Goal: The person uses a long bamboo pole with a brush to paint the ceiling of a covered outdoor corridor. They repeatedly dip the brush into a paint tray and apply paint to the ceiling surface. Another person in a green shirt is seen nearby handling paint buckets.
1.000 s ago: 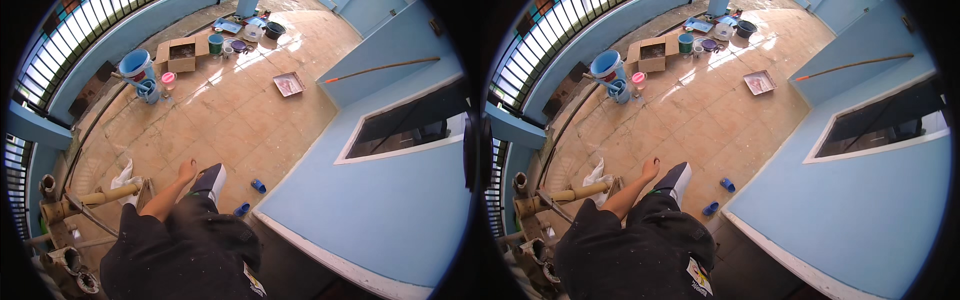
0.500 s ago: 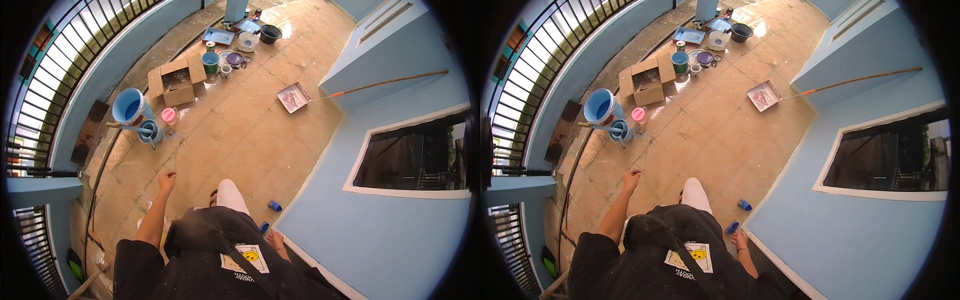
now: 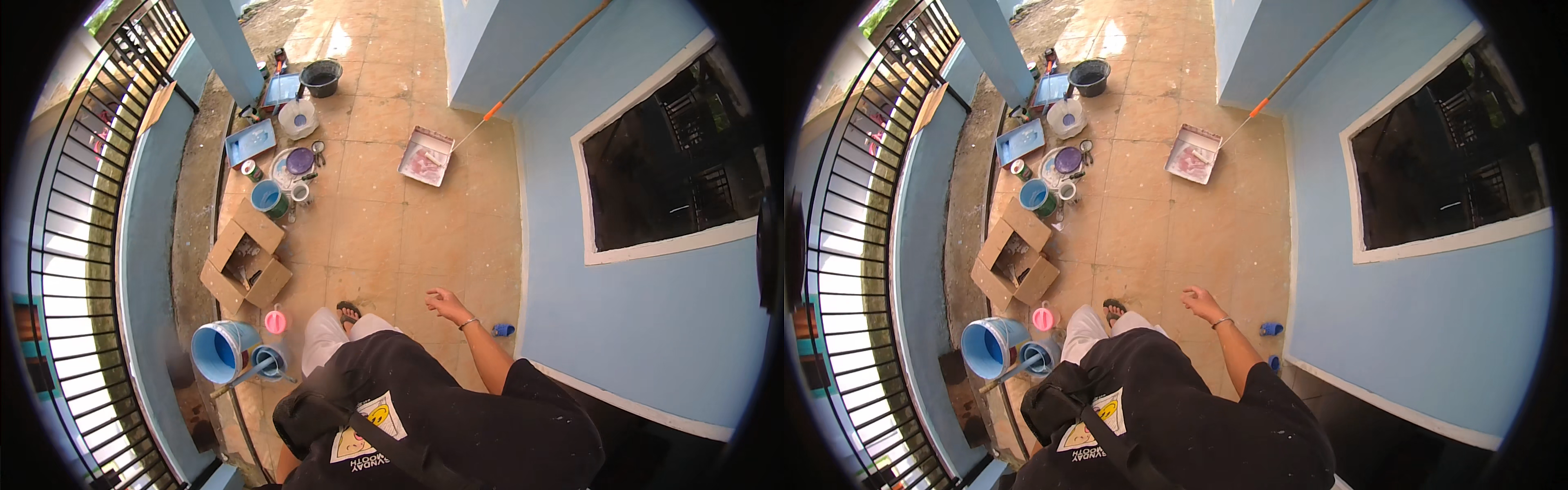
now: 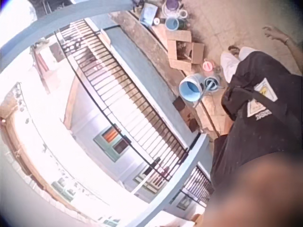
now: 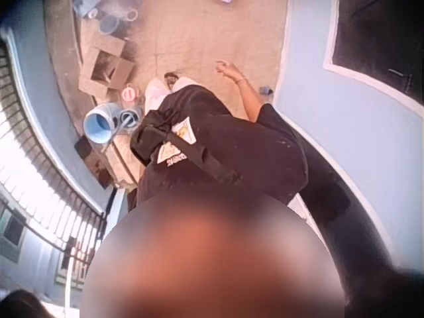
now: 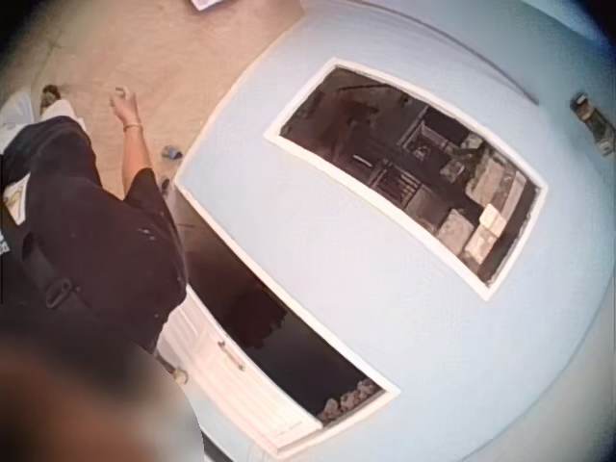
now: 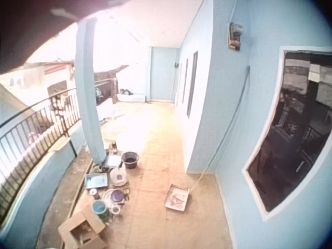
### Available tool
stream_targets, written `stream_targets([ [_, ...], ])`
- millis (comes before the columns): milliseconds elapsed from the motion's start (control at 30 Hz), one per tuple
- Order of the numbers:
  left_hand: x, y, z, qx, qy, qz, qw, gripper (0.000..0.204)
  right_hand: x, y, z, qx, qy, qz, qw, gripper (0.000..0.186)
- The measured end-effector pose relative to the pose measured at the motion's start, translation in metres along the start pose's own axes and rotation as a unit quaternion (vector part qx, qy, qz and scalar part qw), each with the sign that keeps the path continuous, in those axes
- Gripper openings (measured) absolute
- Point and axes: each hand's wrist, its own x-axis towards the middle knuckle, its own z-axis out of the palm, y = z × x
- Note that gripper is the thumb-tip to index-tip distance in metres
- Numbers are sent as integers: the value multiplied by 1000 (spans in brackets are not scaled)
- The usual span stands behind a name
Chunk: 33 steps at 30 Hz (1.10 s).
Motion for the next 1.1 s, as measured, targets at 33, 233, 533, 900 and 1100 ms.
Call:
stream_targets([
  [33, 8, 9, -2, 16, -24, -3, 1000, 22, 4, -35, -17, -23, 27, -20, 999, 43],
  [233, 117, 126, -10, 75, -101, 3, 992, 23, 24, -162, -157, -27, 298, -197, 934, 26],
  [533, 329, 446, 86, -57, -104, 96, 988, 26, 145, -382, -482, 147, 456, -248, 842, 23],
  [900, 407, 606, 192, 49, -246, -40, 967, 43, 368, -534, -847, -12, 699, -124, 705, 41],
  [1100, 419, 654, 198, 57, -251, -102, 961, 68, 422, -569, -937, 204, 699, -177, 662, 59],
])
